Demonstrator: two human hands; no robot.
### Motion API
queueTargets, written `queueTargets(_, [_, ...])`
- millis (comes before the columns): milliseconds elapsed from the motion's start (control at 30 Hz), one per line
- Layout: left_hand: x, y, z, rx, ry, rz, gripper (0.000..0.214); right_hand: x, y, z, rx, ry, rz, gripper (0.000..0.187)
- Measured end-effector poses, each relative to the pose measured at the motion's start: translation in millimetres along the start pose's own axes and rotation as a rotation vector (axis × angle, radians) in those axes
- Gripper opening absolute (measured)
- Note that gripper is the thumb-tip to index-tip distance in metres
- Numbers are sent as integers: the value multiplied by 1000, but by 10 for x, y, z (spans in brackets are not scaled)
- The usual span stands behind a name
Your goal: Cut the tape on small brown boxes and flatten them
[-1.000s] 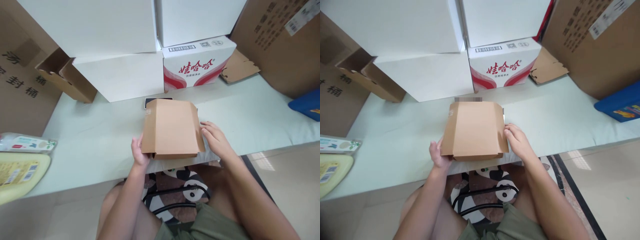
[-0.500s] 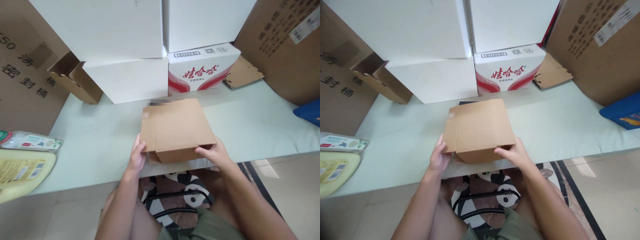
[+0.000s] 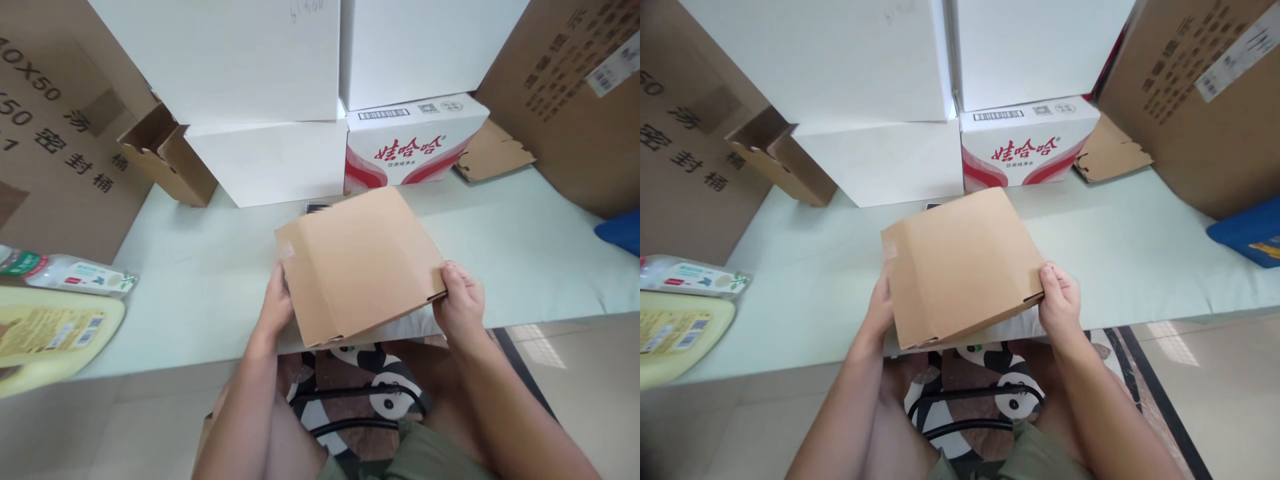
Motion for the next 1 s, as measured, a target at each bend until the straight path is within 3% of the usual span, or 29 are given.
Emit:
queueTargets(100, [-42, -48, -69, -54, 4, -39, 27, -19, -52, 14, -21, -104, 8, 55])
queueTargets(233, [-84, -105, -125, -127, 62, 121, 34, -27, -78, -10, 8, -132, 39, 52])
queueTargets(333, [-98, -49, -114, -161, 84, 218, 31, 5, -88, -59, -38, -195, 226, 42])
queueTargets(467, [-107, 16, -35, -533, -81, 346, 30, 69, -83, -99, -241, -375, 460, 24])
queueTargets(567, [-134, 10, -1, -646, -73, 417, 29, 58, -24, -113, -106, -441, 340, 29])
queueTargets(700, [-168, 2, -115, -652, -71, 477, 25, -17, 41, -161, 135, -387, 62, 48])
queueTargets(900, [-133, 7, -334, -357, -39, 521, 23, 47, -7, -107, 356, -522, -145, 56])
queueTargets(1000, [-35, -15, -318, -364, -53, 497, 23, 122, -76, -58, 369, -398, -165, 57])
Point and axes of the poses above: each hand's wrist, its own z-axis away from the middle knuckle, its own x-axis out of the palm, y = z × x, the point moved 1 cm from there along -z, towards the middle knuckle, and after that the axes turned 15 degrees about -x, right-handed, at the moved point
